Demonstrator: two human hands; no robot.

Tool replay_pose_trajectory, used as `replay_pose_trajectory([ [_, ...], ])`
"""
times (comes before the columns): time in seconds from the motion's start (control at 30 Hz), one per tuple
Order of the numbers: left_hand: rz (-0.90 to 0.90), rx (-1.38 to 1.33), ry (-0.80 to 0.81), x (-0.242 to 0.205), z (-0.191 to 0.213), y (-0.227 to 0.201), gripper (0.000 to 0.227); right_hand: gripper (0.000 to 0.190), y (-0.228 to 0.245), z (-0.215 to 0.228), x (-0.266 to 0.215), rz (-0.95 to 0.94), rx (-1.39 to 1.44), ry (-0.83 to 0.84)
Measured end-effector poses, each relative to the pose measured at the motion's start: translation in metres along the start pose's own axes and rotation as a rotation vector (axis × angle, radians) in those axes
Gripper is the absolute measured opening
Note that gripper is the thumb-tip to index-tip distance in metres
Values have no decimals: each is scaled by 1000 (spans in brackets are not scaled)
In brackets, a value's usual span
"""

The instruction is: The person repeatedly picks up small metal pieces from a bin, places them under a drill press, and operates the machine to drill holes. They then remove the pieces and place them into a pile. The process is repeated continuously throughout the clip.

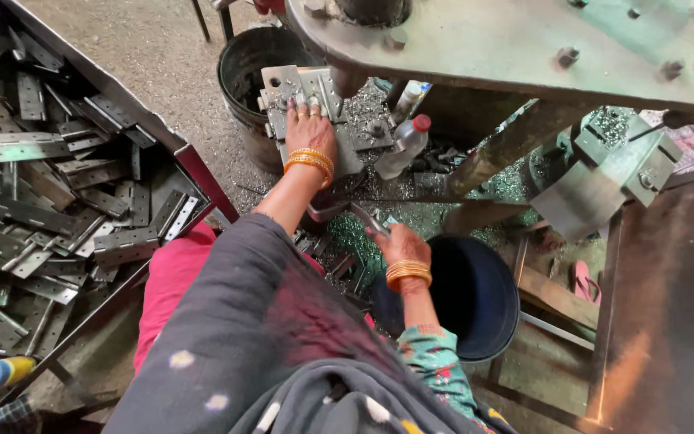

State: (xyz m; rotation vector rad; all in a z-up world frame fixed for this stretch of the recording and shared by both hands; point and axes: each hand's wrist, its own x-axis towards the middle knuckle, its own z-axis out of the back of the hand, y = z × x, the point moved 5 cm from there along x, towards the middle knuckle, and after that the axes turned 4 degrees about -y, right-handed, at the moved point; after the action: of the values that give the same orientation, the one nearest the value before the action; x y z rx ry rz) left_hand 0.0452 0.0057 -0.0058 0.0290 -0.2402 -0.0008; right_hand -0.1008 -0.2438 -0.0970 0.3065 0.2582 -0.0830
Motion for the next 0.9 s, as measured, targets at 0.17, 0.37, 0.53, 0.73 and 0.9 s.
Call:
replay_pose_trajectory([
  [0.17, 2, 1, -185, 21, 9, 10, 47, 64, 3, -41, 2, 51, 101, 4],
  [0.37, -4, -103, 42, -6, 17, 6, 36, 62, 3, 7, -3, 59, 160, -133],
  [0.53, -303, -98, -200, -86, 41, -8, 55, 48, 28, 61, -18, 69, 341, -302],
  [0.73, -289, -200, -284, -50, 60, -42, 29, 39, 32, 66, -19, 48, 330, -315],
  [0.9, 106, -87, 54, -19, 47, -48, 32, 42, 38, 67, -25, 21, 283, -256],
])
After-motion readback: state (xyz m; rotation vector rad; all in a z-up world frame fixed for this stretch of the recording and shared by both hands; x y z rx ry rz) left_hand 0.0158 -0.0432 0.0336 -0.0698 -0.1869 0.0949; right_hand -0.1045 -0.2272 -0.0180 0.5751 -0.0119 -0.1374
